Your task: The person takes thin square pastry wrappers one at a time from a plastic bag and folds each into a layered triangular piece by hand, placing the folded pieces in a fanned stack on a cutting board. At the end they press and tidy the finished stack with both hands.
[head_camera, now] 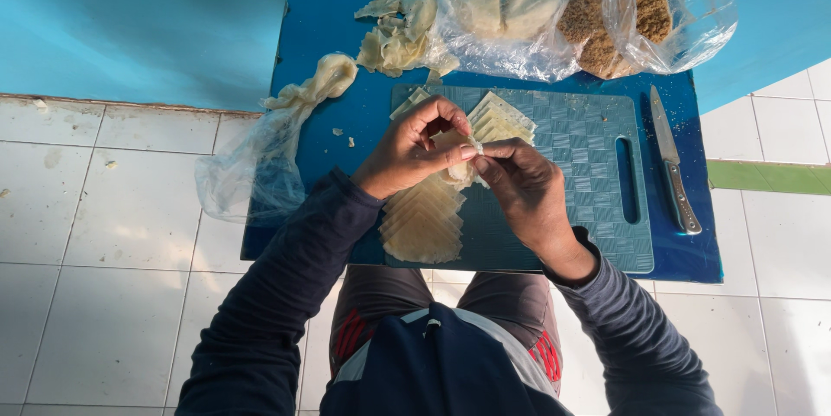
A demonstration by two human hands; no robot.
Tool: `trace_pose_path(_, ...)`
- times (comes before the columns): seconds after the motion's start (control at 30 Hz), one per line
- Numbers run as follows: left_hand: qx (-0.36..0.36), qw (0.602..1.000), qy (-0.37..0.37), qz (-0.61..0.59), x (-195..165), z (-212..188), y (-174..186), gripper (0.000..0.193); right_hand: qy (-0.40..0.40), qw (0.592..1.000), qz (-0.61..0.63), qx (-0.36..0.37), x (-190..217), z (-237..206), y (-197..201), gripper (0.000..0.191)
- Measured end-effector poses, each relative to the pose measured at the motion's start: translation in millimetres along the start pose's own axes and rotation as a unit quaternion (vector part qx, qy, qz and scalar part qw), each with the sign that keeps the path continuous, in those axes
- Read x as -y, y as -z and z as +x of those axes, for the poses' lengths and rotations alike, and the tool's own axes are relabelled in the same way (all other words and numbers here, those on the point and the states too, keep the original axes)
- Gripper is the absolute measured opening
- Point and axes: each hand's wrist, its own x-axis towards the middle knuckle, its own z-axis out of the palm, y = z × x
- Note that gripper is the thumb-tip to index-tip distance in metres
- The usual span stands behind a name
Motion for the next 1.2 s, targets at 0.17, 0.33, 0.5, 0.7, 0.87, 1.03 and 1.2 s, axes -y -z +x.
trace_pose_path(0.17,-0.006,0.999,0.006,0.047,0.7,-0.4,1.9,0.023,-0.014,0.999,0.039,0.006,-1.7,2.1,1.8,0.009)
trace_pose_path(0.33,0.009,1.0,-0.01,-0.004,-1.4,-0.4,-0.6,0.028,-0.02,0.998,0.055,0.004,-2.4,5.1,0.6,0.012)
trace_pose_path(0.5,0.009,1.0,0.0,0.029,-2.7,0.8,0.1,0.027,-0.017,0.999,0.027,0.02,-3.5,3.8,1.4,0.012)
trace_pose_path(0.7,-0.005,0.999,0.004,0.04,2.5,-1.3,1.7,0.023,-0.087,0.955,0.282,0.022,-6.2,7.8,-1.1,0.014)
trace_pose_path(0.87,-0.002,1.0,0.009,0.018,4.6,-1.3,2.1,0.023,-0.059,0.97,0.23,0.06,-6.5,5.6,-0.1,0.024)
trace_pose_path(1.03,0.01,1.0,0.016,0.004,4.7,-2.7,-0.9,0.023,-0.071,0.969,0.236,0.028,-13.4,7.1,1.0,0.014)
trace_pose_path(1.2,0.013,0.996,-0.005,-0.087,4.9,-2.7,-1.4,0.022,-0.133,0.923,0.361,-0.016,-11.4,5.6,10.4,0.006)
